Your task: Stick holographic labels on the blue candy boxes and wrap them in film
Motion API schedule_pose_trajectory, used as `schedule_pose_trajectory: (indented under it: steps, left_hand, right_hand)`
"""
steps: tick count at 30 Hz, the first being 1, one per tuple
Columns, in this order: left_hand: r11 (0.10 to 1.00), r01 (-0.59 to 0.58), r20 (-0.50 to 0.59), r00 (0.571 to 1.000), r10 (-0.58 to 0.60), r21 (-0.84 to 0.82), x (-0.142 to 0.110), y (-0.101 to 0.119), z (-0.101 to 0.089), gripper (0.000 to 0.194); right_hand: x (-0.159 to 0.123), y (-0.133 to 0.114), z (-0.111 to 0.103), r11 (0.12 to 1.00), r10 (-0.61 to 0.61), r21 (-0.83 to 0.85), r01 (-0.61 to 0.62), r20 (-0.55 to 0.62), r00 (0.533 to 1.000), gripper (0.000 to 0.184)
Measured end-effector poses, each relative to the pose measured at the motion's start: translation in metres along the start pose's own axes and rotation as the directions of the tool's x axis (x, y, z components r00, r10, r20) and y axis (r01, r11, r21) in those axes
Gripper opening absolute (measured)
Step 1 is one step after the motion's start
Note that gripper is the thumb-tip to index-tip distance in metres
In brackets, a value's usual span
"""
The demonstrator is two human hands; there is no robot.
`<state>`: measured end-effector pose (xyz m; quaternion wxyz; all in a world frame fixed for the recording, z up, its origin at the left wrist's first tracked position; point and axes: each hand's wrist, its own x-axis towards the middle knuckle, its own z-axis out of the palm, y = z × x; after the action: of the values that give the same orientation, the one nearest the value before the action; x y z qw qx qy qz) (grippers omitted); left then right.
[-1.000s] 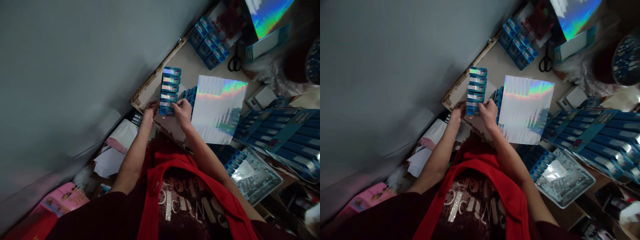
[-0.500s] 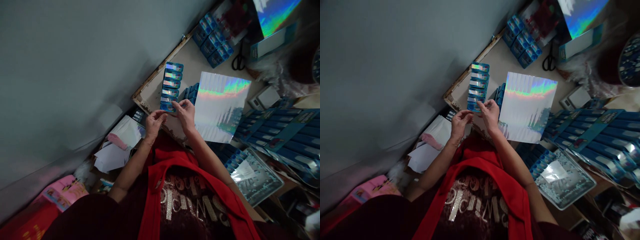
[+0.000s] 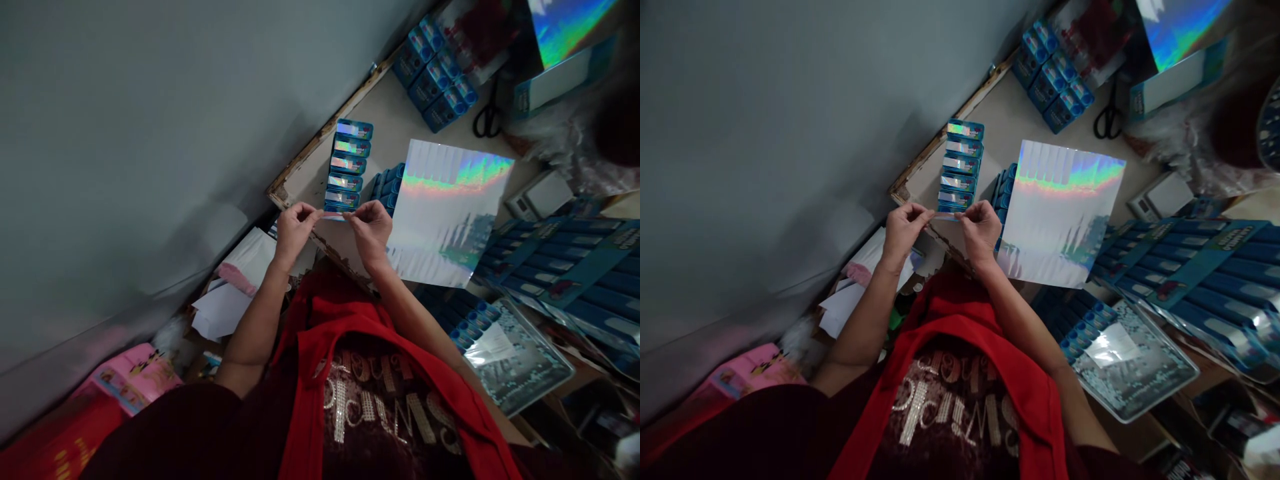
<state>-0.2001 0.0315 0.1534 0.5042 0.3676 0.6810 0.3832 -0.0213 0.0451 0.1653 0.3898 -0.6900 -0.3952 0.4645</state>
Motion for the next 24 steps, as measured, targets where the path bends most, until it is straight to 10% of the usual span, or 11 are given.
schedule_pose_trajectory:
  steps: [16, 24]
  left_hand:
    - [0.996, 0.043, 0.032, 0.998, -0.046, 0.078, 0.025, -0.01, -0.002, 0.021]
    - [0.873, 0.406, 0.103, 0.914, -0.393, -0.27, 0.037, -0.044, 0.013, 0.045]
  right_hand:
    - [0.007, 0.011, 0.018, 0.888, -0.134, -0.445, 0.118, -0.006, 0.991, 0.021]
    - [0.016, 0.001, 0.01, 0.797, 0.025, -0.604, 0.027, 0.078, 0.997, 0.023]
